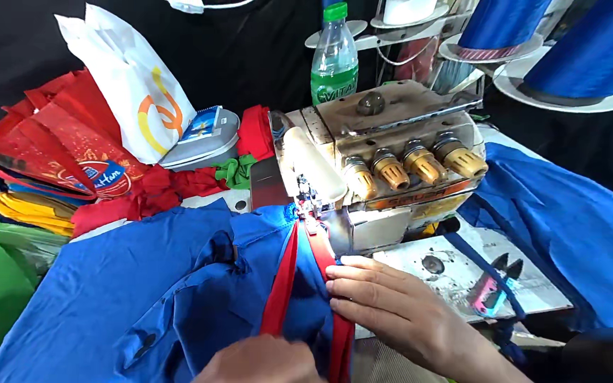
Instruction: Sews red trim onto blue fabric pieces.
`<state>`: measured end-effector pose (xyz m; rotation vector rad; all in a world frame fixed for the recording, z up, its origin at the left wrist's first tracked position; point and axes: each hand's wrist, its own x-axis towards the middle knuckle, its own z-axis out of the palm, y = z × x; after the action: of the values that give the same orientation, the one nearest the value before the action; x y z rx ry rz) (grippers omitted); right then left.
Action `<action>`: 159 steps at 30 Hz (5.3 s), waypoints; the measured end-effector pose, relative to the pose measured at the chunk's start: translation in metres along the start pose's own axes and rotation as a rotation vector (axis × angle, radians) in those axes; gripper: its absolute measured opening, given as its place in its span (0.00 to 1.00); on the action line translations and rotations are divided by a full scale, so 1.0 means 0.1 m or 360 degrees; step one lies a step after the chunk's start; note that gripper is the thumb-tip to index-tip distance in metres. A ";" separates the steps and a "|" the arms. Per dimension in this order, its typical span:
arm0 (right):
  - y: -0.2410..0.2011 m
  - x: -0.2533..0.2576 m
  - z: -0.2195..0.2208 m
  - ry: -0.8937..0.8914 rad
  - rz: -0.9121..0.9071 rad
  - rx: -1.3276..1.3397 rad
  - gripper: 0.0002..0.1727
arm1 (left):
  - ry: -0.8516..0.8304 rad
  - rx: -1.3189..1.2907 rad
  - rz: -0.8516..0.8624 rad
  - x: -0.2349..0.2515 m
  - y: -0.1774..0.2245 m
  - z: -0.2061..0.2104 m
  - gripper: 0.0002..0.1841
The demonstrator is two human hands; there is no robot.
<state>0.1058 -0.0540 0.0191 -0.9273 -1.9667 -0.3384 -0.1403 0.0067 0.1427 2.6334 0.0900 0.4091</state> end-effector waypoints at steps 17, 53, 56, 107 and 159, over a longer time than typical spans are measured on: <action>0.11 0.08 0.37 0.0393 0.0446 -0.0227 0.10 | 0.0901 0.0318 -0.0280 0.31 -1.22 0.60 0.21; 0.14 0.46 -0.04 0.0178 0.0279 0.0455 0.06 | 0.0935 0.0524 -0.0385 0.26 -0.44 0.70 0.31; 0.11 0.32 0.01 0.0334 0.0375 0.0564 0.04 | 0.0967 0.0860 -0.0376 0.21 -0.72 0.90 0.23; 0.31 0.61 0.03 -0.0121 0.0362 0.0142 0.13 | 0.0408 0.0828 -0.0268 0.12 -0.64 -0.23 0.22; -0.30 0.22 0.05 -0.0095 0.0790 0.0240 0.19 | 0.0076 0.0421 0.0133 0.07 -1.35 -0.57 0.11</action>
<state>0.0738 -0.0613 0.0381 -1.2917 -1.7136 0.1207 -0.1498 0.1531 0.1304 2.8957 0.0528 0.5205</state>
